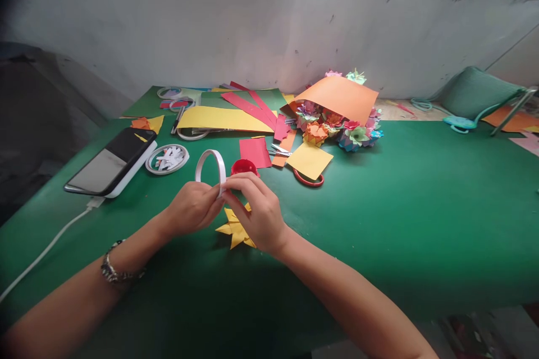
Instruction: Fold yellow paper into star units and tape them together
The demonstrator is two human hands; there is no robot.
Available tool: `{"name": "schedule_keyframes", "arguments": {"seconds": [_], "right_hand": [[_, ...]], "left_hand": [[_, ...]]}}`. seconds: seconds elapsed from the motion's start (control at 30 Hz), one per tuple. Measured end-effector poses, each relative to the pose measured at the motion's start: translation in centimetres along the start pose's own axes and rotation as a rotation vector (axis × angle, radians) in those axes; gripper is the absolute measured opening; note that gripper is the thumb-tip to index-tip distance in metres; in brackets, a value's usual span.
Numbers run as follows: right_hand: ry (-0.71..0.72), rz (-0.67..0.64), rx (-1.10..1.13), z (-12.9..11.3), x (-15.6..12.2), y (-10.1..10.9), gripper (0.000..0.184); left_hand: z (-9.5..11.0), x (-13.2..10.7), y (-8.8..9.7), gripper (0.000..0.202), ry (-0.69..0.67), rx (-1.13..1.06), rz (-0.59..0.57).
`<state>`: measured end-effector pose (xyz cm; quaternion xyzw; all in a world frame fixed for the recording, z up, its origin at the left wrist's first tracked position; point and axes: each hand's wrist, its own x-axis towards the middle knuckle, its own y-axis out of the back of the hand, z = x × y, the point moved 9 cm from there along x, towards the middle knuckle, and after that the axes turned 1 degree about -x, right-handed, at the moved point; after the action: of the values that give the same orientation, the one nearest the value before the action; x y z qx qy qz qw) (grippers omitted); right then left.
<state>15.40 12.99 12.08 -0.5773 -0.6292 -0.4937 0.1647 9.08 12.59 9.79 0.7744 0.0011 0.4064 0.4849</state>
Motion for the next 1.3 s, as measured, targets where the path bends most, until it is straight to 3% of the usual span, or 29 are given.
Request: {"name": "schedule_keyframes", "arguments": {"seconds": [0.3,0.43,0.67,1.3], "right_hand": [[-0.028,-0.040,0.063,0.8,-0.1,-0.4,0.010],[-0.096,0.004,0.102,1.4,-0.4,-0.3,0.015],[-0.065,0.125,0.100,0.6,-0.6,0.6,0.014],[-0.161,-0.067,0.230,2.1,-0.6,-1.1,0.007]], "left_hand": [[-0.1,0.1,0.1,0.037,0.001,0.007,0.004],[-0.2,0.2,-0.1,0.038,0.037,-0.022,-0.006],[-0.3,0.0,0.0,0.036,0.072,-0.004,0.013],[0.1,-0.3,0.0,0.033,0.013,0.051,0.036]]}}
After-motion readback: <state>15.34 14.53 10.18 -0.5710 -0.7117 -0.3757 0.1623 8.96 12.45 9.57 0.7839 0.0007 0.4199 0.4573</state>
